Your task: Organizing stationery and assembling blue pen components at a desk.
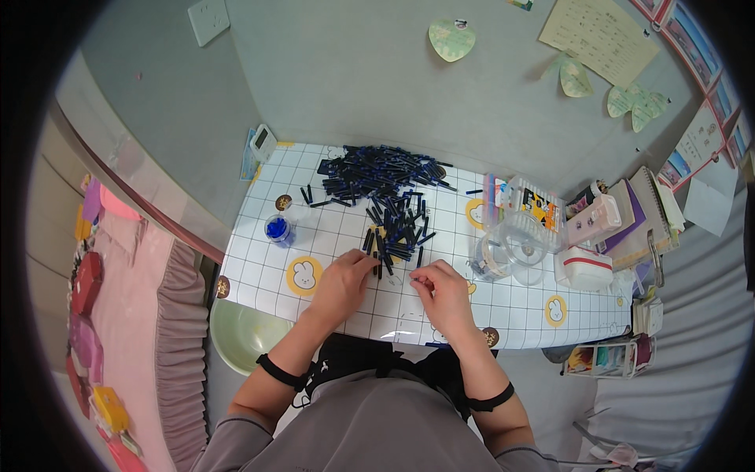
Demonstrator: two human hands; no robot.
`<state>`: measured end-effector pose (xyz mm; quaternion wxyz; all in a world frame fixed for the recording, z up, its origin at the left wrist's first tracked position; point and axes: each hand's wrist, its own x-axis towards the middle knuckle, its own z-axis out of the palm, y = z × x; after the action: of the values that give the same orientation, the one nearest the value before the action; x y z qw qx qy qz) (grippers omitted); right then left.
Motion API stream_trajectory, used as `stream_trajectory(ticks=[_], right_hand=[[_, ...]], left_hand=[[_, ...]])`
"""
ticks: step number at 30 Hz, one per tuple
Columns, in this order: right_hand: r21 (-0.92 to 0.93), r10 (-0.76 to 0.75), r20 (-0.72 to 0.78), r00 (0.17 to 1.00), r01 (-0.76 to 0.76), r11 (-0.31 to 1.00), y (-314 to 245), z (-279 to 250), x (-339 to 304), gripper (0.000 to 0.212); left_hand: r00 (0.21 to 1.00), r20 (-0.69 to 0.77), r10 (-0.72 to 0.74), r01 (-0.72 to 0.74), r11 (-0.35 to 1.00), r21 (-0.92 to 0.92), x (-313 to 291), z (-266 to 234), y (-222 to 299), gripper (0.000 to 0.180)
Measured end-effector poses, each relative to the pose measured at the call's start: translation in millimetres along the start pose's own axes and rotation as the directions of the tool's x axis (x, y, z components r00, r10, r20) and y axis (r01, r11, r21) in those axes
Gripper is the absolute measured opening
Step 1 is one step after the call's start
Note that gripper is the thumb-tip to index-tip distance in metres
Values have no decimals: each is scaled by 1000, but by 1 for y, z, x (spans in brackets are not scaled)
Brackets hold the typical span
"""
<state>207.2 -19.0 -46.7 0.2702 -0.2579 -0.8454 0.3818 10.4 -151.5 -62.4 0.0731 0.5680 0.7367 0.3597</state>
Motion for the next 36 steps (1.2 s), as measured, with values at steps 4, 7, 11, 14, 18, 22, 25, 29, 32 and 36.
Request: stream_trajectory(ticks=[4,7,11,14,18,22,25,29,32,36], right_hand=[[12,-13,12,1000,13,1000,3,4,3,14],[18,-28,34,999,27,999,1,5,5,14],[33,-20,54,998,18,999,-1,5,5,14],[21,-36,52,998,35,999,4,5,4,16],[0,-62,53,997,63,998,9,4,4,16],[-13,-100,16,995,100,995,13,2,3,15],[-4,-68,23,997,68,998,12,0,3,17],[-45,5,49,999,-3,999,6,0,11,20],[-134,-32,45,998,38,990,2,6,23,20],[-197,1,57,998,10,980,0,21,33,20]], left_hand=[[968,61,242,-248,958,145,11,-10,0,24],[943,143,300,-323,930,176,11,-11,-7,27],[922,200,331,-365,915,169,15,-20,-10,25],[905,237,354,-398,900,176,20,-26,-10,23],[883,316,346,-405,903,143,25,-27,-13,17],[874,426,234,-320,936,144,30,-29,-8,13],[882,452,135,-220,965,141,29,-28,-10,13],[883,459,98,-190,969,158,28,-29,-5,11],[912,398,103,-169,976,136,24,-29,-6,11],[956,274,100,-111,993,26,15,-30,-13,14]])
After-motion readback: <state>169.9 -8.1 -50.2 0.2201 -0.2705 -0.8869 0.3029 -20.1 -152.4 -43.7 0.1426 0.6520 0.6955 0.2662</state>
